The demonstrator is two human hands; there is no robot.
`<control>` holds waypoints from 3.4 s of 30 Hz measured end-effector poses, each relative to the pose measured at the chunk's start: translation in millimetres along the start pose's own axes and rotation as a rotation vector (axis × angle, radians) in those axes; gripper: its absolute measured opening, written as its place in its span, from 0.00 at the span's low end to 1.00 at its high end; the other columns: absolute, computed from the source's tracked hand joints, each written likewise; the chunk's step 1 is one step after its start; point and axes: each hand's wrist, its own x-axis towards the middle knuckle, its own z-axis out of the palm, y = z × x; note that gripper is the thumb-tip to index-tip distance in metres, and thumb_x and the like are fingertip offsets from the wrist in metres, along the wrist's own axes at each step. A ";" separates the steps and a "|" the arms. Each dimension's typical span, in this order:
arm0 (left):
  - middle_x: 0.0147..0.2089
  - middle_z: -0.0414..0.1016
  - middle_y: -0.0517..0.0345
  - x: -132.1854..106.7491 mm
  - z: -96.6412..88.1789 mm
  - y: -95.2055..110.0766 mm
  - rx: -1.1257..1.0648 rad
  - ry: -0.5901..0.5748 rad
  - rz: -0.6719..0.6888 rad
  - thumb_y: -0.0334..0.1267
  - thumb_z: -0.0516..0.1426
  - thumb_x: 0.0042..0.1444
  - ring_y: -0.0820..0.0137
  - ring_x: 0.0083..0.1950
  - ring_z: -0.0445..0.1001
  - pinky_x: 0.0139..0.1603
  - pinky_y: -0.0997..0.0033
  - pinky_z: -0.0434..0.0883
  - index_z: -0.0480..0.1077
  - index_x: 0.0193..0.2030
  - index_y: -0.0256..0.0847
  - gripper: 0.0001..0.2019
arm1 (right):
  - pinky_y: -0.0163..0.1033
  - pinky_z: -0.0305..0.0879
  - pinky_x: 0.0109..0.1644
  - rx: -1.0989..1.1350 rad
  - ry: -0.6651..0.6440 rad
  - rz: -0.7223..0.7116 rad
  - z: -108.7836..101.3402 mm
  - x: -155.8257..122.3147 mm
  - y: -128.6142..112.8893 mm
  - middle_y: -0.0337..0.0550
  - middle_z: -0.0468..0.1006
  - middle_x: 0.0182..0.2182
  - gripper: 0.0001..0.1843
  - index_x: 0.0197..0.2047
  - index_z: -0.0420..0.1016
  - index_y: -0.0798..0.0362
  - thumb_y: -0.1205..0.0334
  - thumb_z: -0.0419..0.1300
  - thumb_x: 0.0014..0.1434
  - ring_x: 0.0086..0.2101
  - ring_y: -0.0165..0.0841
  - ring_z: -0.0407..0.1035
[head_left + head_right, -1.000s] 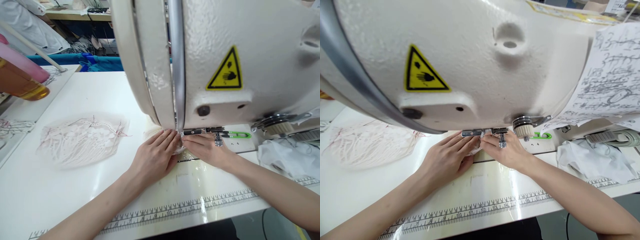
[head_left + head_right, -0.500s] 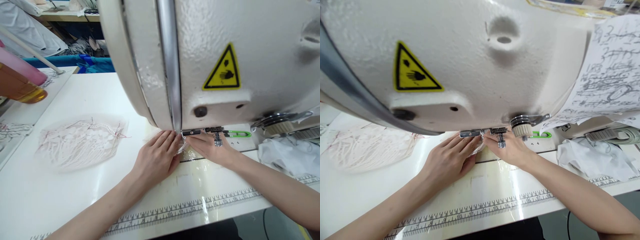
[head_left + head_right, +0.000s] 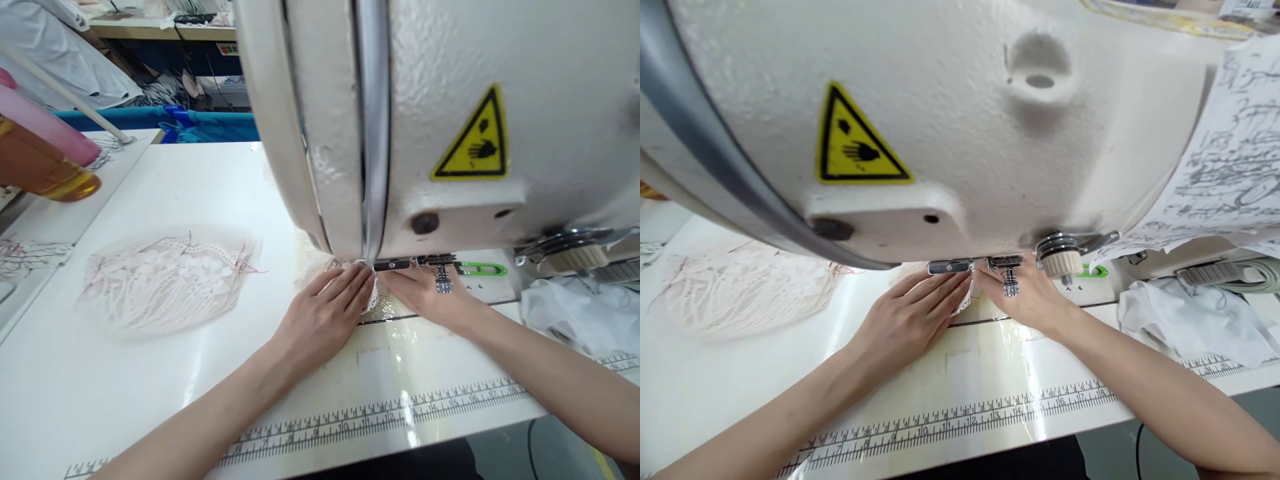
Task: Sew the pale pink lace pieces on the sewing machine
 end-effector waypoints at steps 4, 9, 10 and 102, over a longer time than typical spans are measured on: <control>0.58 0.72 0.47 -3.5 -0.7 -8.4 -0.038 -0.030 0.045 0.30 0.50 0.64 0.61 0.57 0.73 0.59 0.59 0.71 0.69 0.57 0.29 0.17 | 0.39 0.72 0.43 -0.149 0.020 -0.091 2.6 -5.5 -2.9 0.38 0.79 0.40 0.13 0.46 0.75 0.43 0.68 0.54 0.63 0.41 0.33 0.72; 0.57 0.72 0.47 -6.4 -2.2 -18.3 -0.049 -0.046 0.067 0.30 0.47 0.64 0.61 0.57 0.73 0.59 0.57 0.72 0.69 0.56 0.30 0.18 | 0.39 0.68 0.43 -0.379 -0.014 -0.295 0.7 -4.6 -4.0 0.40 0.79 0.43 0.17 0.47 0.74 0.46 0.75 0.55 0.60 0.40 0.33 0.71; 0.57 0.72 0.46 -6.6 -2.5 -19.9 -0.045 -0.048 0.074 0.30 0.47 0.64 0.60 0.56 0.74 0.58 0.57 0.72 0.70 0.56 0.29 0.18 | 0.38 0.67 0.42 -0.393 -0.031 -0.337 1.0 -3.4 -3.9 0.40 0.79 0.42 0.16 0.46 0.74 0.47 0.75 0.54 0.60 0.40 0.32 0.71; 0.54 0.75 0.47 2.2 1.5 2.7 0.007 0.032 -0.093 0.37 0.52 0.66 0.62 0.54 0.76 0.55 0.60 0.75 0.70 0.53 0.30 0.15 | 0.48 0.63 0.55 -0.241 -0.092 -0.119 0.1 -7.7 2.4 0.41 0.80 0.43 0.13 0.48 0.78 0.42 0.53 0.54 0.65 0.44 0.36 0.72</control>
